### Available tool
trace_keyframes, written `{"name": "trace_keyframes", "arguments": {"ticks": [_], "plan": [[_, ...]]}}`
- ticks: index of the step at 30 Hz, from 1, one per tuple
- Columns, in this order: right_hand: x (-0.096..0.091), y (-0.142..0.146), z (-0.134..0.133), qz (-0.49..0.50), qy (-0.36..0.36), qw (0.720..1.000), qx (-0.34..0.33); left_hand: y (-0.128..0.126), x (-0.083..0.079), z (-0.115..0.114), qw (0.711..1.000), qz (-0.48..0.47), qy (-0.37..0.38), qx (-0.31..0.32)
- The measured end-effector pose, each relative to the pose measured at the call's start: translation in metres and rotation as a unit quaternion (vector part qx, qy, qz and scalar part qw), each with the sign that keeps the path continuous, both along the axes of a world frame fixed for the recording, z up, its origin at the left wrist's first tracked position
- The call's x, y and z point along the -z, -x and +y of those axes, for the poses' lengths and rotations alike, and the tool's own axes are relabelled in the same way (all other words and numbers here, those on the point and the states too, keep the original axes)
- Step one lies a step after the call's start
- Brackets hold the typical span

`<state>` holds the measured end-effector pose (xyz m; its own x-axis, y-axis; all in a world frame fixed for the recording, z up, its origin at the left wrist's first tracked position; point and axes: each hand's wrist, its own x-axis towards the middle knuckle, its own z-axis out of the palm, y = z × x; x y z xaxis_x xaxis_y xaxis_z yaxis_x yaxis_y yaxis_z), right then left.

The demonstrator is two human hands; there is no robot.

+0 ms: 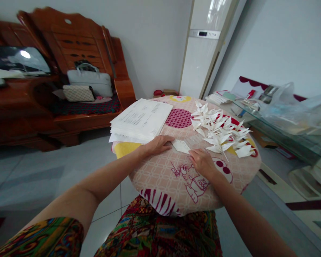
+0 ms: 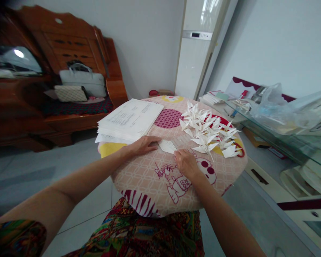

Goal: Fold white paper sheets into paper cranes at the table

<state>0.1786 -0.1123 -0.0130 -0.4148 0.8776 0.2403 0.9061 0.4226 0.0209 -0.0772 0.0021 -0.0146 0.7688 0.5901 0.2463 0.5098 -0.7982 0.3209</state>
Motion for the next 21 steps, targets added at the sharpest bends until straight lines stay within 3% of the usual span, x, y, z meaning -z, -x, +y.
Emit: {"name": "trace_keyframes", "arguments": {"ticks": [3, 7, 10, 13, 16, 18, 20, 21], "plan": [[-0.007, 0.010, 0.010, -0.069, 0.013, 0.998, 0.001, -0.008, -0.003, 0.001, 0.999, 0.003, -0.033, -0.012], [-0.008, 0.014, 0.016, -0.126, 0.022, 0.992, -0.020, -0.014, -0.008, 0.001, 0.993, 0.048, -0.097, 0.054], [-0.006, 0.012, 0.016, -0.132, 0.019, 0.991, -0.026, -0.015, -0.009, 0.002, 0.987, 0.081, -0.125, 0.063], [-0.007, 0.011, 0.018, -0.099, 0.014, 0.995, -0.011, -0.017, -0.007, 0.006, 0.991, 0.064, -0.106, 0.039], [-0.013, 0.008, 0.024, -0.016, -0.006, 0.999, 0.036, -0.019, -0.008, 0.011, 0.999, -0.015, -0.047, -0.018], [-0.019, 0.005, 0.031, 0.095, -0.020, 0.992, 0.076, -0.020, -0.014, 0.016, 0.994, -0.087, 0.017, -0.057], [-0.026, 0.001, 0.038, 0.251, 0.015, 0.962, 0.103, -0.020, -0.022, 0.021, 0.979, -0.155, 0.111, -0.066], [-0.028, -0.001, 0.042, 0.332, 0.063, 0.934, 0.114, -0.020, -0.025, 0.024, 0.966, -0.184, 0.169, -0.060]]}}
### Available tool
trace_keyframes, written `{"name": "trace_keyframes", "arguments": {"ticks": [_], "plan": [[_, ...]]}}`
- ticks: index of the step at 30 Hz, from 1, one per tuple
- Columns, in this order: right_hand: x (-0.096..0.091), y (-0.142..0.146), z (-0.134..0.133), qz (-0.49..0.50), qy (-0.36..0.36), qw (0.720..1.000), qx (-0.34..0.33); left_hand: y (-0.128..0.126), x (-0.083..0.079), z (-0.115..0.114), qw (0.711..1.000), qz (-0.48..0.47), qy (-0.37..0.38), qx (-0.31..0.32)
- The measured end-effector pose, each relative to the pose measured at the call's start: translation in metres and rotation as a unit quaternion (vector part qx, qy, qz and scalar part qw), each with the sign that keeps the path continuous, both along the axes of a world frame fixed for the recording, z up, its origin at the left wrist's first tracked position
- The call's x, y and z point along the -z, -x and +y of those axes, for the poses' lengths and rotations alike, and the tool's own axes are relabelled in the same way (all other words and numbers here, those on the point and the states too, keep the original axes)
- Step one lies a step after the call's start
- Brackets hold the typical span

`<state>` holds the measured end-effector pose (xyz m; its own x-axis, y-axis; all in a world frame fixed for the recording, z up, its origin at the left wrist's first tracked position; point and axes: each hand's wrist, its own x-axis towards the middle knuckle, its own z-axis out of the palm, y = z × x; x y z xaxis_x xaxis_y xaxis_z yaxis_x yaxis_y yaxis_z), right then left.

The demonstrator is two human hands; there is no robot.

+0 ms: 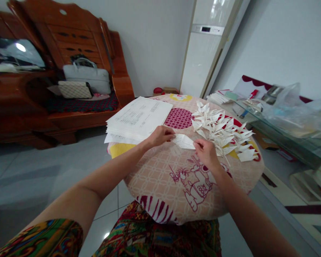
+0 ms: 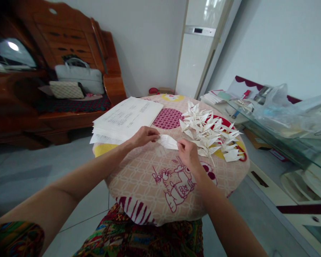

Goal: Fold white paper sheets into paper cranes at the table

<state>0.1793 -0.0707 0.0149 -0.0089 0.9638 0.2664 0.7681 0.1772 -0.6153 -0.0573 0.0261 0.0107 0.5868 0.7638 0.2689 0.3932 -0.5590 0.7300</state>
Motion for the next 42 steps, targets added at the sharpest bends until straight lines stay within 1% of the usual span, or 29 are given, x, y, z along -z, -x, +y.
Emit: {"name": "trace_keyframes", "arguments": {"ticks": [1, 2, 3, 4, 5, 6, 8, 9, 11, 13, 14, 15, 16, 18, 20, 23, 27, 32, 36, 39, 42], "plan": [[-0.001, -0.002, 0.003, 0.086, 0.051, 0.995, 0.011, 0.001, -0.003, 0.003, 0.998, -0.025, 0.054, 0.013], [-0.001, -0.003, 0.006, 0.157, 0.098, 0.983, 0.020, 0.001, -0.004, 0.006, 0.994, -0.035, 0.104, 0.021], [0.001, -0.004, 0.008, 0.207, 0.139, 0.968, 0.030, 0.002, -0.005, 0.009, 0.988, -0.036, 0.147, 0.026], [0.003, -0.004, 0.009, 0.232, 0.169, 0.957, 0.039, 0.002, -0.005, 0.011, 0.983, -0.028, 0.179, 0.027], [0.006, -0.004, 0.010, 0.230, 0.185, 0.954, 0.044, 0.002, -0.003, 0.014, 0.980, -0.012, 0.196, 0.025], [0.009, -0.004, 0.010, 0.205, 0.185, 0.960, 0.044, 0.002, -0.001, 0.015, 0.980, 0.007, 0.198, 0.022], [0.015, -0.002, 0.010, 0.108, 0.145, 0.983, 0.037, 0.003, 0.003, 0.017, 0.986, 0.058, 0.155, 0.010], [0.018, -0.001, 0.009, 0.052, 0.117, 0.991, 0.034, 0.003, 0.006, 0.017, 0.989, 0.088, 0.115, 0.002], [0.022, 0.001, 0.006, -0.037, 0.073, 0.996, 0.033, 0.003, 0.009, 0.014, 0.989, 0.146, 0.014, -0.031], [0.024, 0.002, 0.004, -0.077, 0.062, 0.994, 0.039, 0.002, 0.013, 0.008, 0.979, 0.172, -0.096, -0.060], [0.025, 0.002, 0.003, -0.082, 0.061, 0.994, 0.039, 0.001, 0.014, 0.004, 0.973, 0.167, -0.146, -0.063], [0.025, 0.002, 0.003, -0.082, 0.060, 0.994, 0.037, 0.000, 0.016, -0.001, 0.971, 0.151, -0.182, -0.044], [0.025, 0.002, 0.003, -0.080, 0.058, 0.994, 0.035, -0.002, 0.017, -0.007, 0.970, 0.133, -0.203, -0.011], [0.026, 0.001, 0.003, -0.078, 0.056, 0.995, 0.034, -0.006, 0.021, -0.017, 0.969, 0.111, -0.209, 0.070], [0.026, 0.001, 0.003, -0.077, 0.055, 0.995, 0.038, -0.009, 0.026, -0.025, 0.971, 0.102, -0.198, 0.090], [0.027, 0.000, 0.002, -0.060, 0.053, 0.996, 0.039, -0.010, 0.032, -0.028, 0.973, 0.095, -0.191, 0.086], [0.027, -0.009, 0.000, -0.049, 0.043, 0.997, 0.035, -0.006, 0.036, -0.025, 0.973, 0.099, -0.190, 0.089], [0.025, -0.018, -0.002, -0.052, 0.012, 0.998, 0.033, -0.009, 0.032, -0.028, 0.969, 0.117, -0.200, 0.087], [0.026, -0.015, -0.001, -0.053, -0.034, 0.998, -0.007, -0.016, 0.029, -0.034, 0.969, 0.108, -0.202, 0.087], [0.027, -0.011, 0.000, -0.058, -0.037, 0.997, -0.026, -0.018, 0.030, -0.035, 0.979, 0.084, -0.175, 0.066], [0.027, -0.009, 0.001, -0.059, -0.026, 0.998, -0.024, -0.018, 0.033, -0.033, 0.987, 0.063, -0.145, 0.028]]}}
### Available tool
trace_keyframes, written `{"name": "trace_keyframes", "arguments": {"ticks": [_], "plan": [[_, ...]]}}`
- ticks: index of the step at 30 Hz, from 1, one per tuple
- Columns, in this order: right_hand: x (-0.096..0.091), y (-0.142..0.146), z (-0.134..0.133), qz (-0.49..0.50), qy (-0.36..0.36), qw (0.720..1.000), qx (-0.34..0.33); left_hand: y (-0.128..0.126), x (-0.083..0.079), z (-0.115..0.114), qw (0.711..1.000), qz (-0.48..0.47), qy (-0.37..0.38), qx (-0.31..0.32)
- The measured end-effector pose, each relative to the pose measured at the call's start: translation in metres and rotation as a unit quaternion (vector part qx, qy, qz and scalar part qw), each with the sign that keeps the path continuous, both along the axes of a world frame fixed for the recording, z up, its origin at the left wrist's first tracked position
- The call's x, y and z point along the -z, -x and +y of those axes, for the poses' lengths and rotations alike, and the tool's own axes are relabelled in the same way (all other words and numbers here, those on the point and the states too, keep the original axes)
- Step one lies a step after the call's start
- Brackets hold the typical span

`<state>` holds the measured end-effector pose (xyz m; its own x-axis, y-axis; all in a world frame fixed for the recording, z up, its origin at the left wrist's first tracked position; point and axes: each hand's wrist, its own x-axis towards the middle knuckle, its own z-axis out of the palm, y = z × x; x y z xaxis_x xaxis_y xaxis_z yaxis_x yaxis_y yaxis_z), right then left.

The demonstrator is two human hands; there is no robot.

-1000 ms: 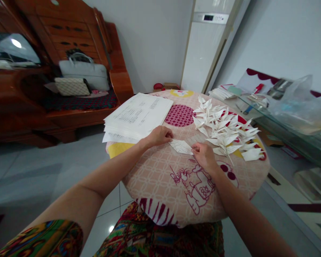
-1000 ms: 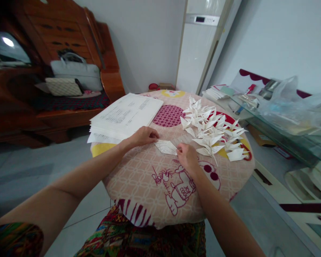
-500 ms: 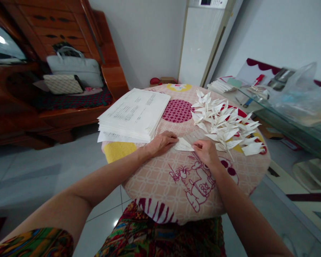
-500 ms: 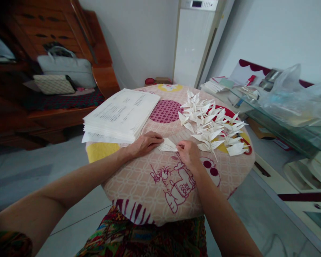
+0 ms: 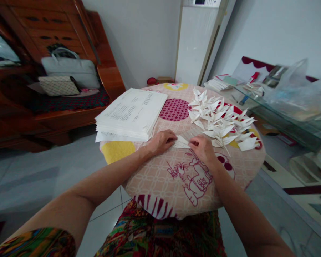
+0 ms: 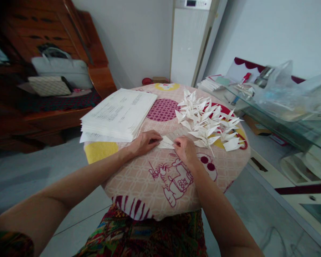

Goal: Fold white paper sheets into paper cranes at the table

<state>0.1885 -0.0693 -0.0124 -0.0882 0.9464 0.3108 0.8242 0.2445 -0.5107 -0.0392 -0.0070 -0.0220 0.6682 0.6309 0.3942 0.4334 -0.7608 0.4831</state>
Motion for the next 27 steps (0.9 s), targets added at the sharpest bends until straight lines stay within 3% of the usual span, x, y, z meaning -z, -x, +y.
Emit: {"name": "trace_keyframes", "arguments": {"ticks": [4, 10, 27], "plan": [[-0.0001, 0.0028, 0.0022, -0.008, 0.010, 1.000, 0.009, 0.0009, -0.0002, 0.0013, 0.999, -0.009, 0.024, -0.023], [0.0012, 0.0042, 0.0046, -0.013, 0.011, 1.000, 0.011, 0.0001, -0.0037, 0.0001, 0.999, -0.012, 0.039, -0.002], [-0.0023, 0.0072, 0.0033, -0.036, 0.021, 0.999, 0.016, -0.0026, -0.0089, -0.0022, 0.997, -0.010, 0.076, -0.024]]}}
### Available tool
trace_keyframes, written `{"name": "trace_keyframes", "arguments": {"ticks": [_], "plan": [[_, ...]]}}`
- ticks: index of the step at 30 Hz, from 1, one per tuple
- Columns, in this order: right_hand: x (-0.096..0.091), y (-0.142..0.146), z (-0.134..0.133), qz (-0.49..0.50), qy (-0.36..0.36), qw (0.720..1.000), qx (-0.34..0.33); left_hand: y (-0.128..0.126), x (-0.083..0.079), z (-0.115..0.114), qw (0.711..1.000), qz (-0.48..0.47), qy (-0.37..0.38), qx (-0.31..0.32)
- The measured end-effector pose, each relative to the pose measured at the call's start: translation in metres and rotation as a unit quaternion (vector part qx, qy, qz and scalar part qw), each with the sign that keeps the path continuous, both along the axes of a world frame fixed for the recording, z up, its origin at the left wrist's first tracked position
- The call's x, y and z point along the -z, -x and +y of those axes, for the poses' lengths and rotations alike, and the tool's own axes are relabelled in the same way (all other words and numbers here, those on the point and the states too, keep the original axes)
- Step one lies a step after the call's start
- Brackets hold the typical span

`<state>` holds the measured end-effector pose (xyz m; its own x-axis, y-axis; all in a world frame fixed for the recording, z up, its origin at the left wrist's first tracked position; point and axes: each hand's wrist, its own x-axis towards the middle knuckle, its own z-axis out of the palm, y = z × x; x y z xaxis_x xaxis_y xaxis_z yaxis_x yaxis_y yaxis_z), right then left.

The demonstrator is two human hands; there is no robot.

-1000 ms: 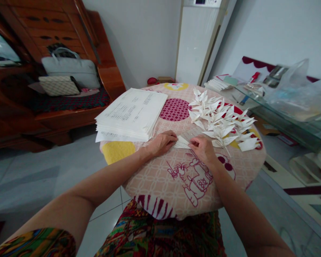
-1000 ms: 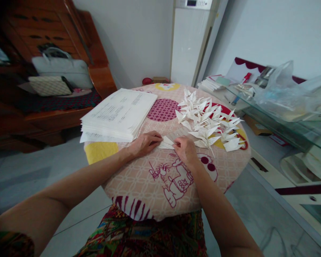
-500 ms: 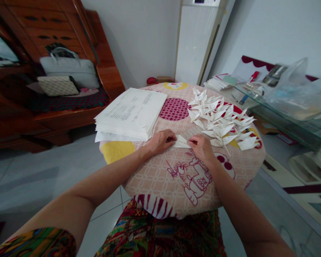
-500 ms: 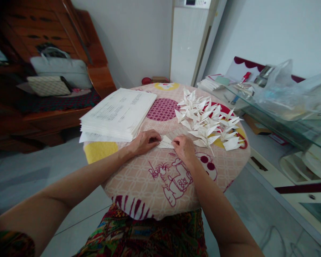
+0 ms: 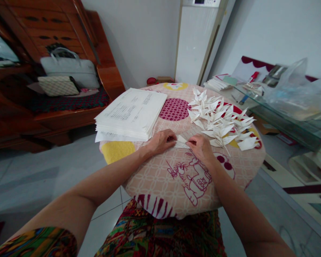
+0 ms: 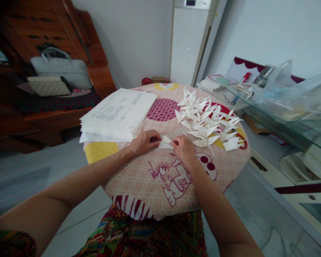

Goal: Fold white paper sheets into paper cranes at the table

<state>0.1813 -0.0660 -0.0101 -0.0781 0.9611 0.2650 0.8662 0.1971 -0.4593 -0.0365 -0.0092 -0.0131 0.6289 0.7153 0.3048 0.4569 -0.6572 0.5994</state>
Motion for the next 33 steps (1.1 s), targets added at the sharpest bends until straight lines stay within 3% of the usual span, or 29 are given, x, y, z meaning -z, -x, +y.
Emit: {"name": "trace_keyframes", "arguments": {"ticks": [27, 33], "plan": [[-0.004, 0.005, 0.010, -0.031, 0.010, 0.999, 0.009, 0.003, 0.001, 0.002, 0.999, 0.013, -0.018, 0.027], [-0.005, 0.001, 0.008, 0.024, 0.007, 1.000, -0.005, 0.003, -0.001, 0.001, 0.998, 0.031, -0.019, 0.041]]}}
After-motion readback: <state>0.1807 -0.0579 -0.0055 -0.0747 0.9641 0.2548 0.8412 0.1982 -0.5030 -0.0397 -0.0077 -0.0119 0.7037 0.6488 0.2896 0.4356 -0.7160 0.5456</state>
